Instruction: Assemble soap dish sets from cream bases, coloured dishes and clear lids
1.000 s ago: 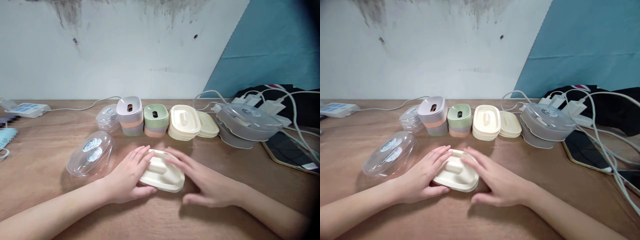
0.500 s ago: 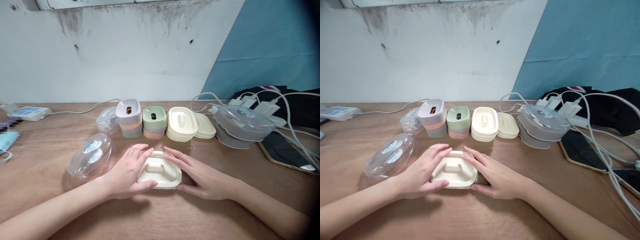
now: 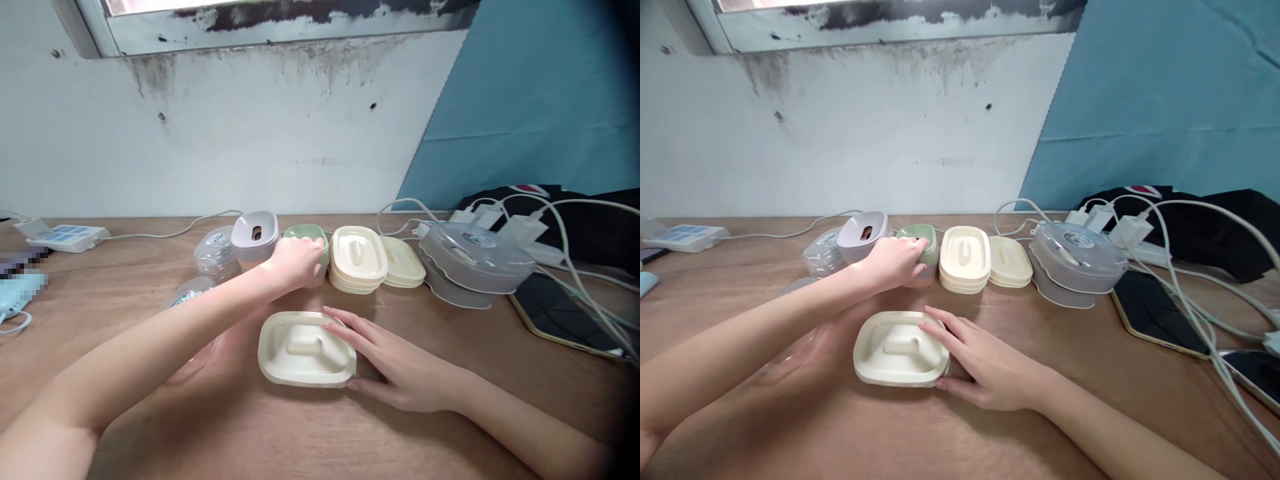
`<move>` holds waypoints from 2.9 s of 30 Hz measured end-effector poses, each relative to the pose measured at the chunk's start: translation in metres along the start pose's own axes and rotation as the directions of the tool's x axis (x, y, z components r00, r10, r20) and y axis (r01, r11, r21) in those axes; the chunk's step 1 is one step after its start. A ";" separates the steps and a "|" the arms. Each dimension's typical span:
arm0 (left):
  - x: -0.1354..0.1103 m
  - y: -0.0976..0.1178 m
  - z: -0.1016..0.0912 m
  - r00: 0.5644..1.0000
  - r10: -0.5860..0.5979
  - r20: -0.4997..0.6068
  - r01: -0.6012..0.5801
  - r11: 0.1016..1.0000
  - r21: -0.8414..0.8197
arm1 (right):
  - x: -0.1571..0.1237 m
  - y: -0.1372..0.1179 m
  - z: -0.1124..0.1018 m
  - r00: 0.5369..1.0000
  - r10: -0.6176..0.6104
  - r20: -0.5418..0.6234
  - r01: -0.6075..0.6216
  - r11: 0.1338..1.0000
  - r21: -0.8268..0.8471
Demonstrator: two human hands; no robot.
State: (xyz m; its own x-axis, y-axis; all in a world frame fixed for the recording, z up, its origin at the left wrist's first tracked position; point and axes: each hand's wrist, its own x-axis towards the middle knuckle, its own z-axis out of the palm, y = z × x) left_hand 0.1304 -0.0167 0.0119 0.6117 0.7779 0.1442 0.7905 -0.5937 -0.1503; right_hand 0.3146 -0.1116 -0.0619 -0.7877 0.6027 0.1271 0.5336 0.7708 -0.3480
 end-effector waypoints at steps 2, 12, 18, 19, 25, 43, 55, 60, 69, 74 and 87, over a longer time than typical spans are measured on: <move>0.006 -0.001 0.000 1.000 -0.002 0.020 0.001 1.000 0.016 | 0.000 0.000 0.000 1.000 -0.004 0.001 0.004 1.000 0.000; 0.017 -0.008 -0.010 0.999 -0.016 0.044 0.015 0.999 0.041 | 0.000 -0.001 0.000 1.000 0.005 0.012 -0.005 1.000 0.005; 0.006 -0.008 -0.014 0.993 -0.086 -0.078 0.086 0.996 0.009 | -0.001 0.000 0.001 1.000 0.013 0.010 -0.013 1.000 0.012; 0.003 -0.008 -0.016 0.991 -0.091 -0.097 0.091 0.996 0.002 | -0.002 0.000 0.001 1.000 0.018 0.007 -0.018 1.000 0.016; -0.024 -0.006 -0.014 0.935 -0.064 -0.350 0.023 0.993 -0.118 | -0.002 0.004 0.003 0.997 0.070 0.016 -0.070 0.997 0.025; -0.133 -0.006 0.051 0.850 -0.088 -0.519 -0.292 0.741 -0.605 | -0.006 0.016 -0.004 0.992 0.106 0.066 -0.109 0.993 0.052; -0.127 -0.012 0.054 0.861 0.093 -0.501 -0.358 0.810 -0.465 | -0.014 0.027 -0.013 0.997 0.074 0.012 -0.075 0.997 0.027; -0.127 -0.009 0.057 0.877 0.206 -0.434 -0.414 0.782 -0.465 | -0.012 0.027 -0.013 0.997 0.072 -0.014 -0.072 0.996 0.047; -0.129 -0.004 0.056 0.993 -0.041 -0.110 -0.044 0.734 -0.677 | -0.013 0.024 -0.014 0.992 0.128 -0.013 -0.126 0.990 0.064; -0.126 -0.003 0.052 0.995 0.033 -0.092 -0.092 0.643 -0.760 | -0.010 0.019 -0.013 0.993 0.118 0.007 -0.118 0.988 0.101; -0.127 -0.008 0.054 0.976 0.188 -0.106 -0.199 0.597 -0.777 | -0.015 0.018 -0.005 0.989 0.147 -0.012 -0.144 0.981 0.126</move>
State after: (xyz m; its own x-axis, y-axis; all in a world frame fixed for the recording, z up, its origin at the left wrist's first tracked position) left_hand 0.0450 -0.0995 -0.0585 0.7491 0.6262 0.2161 0.3744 -0.6693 0.6418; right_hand 0.3370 -0.1057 -0.0654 -0.6970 0.7118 0.0862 0.5983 0.6436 -0.4773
